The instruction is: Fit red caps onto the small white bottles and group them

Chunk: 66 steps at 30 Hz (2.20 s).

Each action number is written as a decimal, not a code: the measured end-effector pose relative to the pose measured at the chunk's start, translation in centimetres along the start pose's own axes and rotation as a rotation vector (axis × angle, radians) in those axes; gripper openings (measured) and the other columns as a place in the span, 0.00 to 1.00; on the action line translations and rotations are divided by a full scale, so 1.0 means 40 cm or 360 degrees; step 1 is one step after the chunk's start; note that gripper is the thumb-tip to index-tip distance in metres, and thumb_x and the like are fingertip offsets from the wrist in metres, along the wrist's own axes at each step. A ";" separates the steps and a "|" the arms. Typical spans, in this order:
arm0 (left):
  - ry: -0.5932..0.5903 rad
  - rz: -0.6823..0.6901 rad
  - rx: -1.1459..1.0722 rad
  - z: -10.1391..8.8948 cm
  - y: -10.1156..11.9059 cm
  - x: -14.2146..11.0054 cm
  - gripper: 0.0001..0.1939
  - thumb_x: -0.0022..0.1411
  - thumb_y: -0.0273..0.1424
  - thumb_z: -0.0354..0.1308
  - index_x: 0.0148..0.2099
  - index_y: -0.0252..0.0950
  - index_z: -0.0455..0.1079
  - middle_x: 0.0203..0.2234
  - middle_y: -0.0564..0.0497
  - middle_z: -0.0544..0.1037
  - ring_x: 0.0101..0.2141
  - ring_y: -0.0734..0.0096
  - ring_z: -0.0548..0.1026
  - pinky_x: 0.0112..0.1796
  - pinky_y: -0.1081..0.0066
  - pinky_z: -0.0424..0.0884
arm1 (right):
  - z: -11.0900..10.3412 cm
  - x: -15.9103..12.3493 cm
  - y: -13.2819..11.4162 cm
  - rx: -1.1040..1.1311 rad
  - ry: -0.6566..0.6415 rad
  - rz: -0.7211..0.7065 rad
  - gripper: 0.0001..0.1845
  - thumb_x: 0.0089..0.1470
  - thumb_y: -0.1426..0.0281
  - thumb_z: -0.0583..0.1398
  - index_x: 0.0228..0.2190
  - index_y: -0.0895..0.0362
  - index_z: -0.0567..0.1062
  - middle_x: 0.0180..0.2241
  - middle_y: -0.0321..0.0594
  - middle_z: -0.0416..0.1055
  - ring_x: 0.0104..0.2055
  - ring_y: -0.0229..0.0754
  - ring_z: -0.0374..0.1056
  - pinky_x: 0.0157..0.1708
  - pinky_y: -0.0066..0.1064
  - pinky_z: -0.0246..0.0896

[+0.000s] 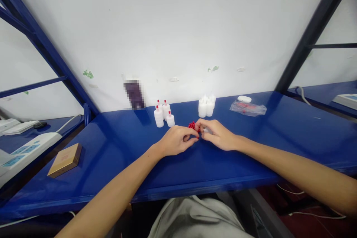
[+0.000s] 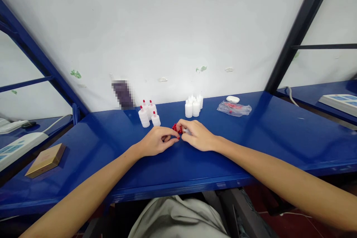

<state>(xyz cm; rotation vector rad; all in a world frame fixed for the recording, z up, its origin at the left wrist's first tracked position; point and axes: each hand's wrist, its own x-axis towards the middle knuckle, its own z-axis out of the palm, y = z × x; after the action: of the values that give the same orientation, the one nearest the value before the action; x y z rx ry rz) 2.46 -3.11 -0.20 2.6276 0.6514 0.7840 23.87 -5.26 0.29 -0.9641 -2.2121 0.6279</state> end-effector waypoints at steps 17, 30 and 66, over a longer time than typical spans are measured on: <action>0.0225 0.0110 -0.0081 0.014 0.027 -0.003 0.11 0.66 0.30 0.54 0.44 0.35 0.76 0.16 0.60 0.60 0.19 0.80 0.54 0.24 0.77 0.56 | 0.031 -0.017 -0.034 0.0278 -0.0047 -0.0174 0.10 0.62 0.70 0.49 0.42 0.56 0.67 0.26 0.33 0.65 0.27 0.37 0.60 0.30 0.29 0.54; -0.0092 -0.0097 -0.0329 0.018 0.057 -0.001 0.09 0.68 0.31 0.49 0.47 0.36 0.68 0.17 0.60 0.66 0.18 0.81 0.60 0.25 0.79 0.58 | 0.041 -0.016 -0.034 0.0444 -0.0014 -0.0109 0.05 0.57 0.73 0.49 0.34 0.55 0.64 0.22 0.30 0.60 0.23 0.36 0.56 0.26 0.29 0.51; 0.0407 -0.0967 0.1035 -0.109 -0.065 0.012 0.17 0.71 0.38 0.41 0.56 0.41 0.64 0.31 0.46 0.79 0.31 0.58 0.78 0.33 0.68 0.67 | -0.147 0.161 0.199 0.0357 0.0878 -0.0002 0.12 0.49 0.72 0.58 0.38 0.53 0.64 0.34 0.34 0.64 0.43 0.46 0.71 0.43 0.39 0.61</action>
<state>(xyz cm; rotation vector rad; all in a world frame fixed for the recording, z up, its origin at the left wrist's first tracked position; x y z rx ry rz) -0.57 0.08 2.41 2.5828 1.9364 0.8031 28.35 5.60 1.58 -0.8894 -1.6201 0.5186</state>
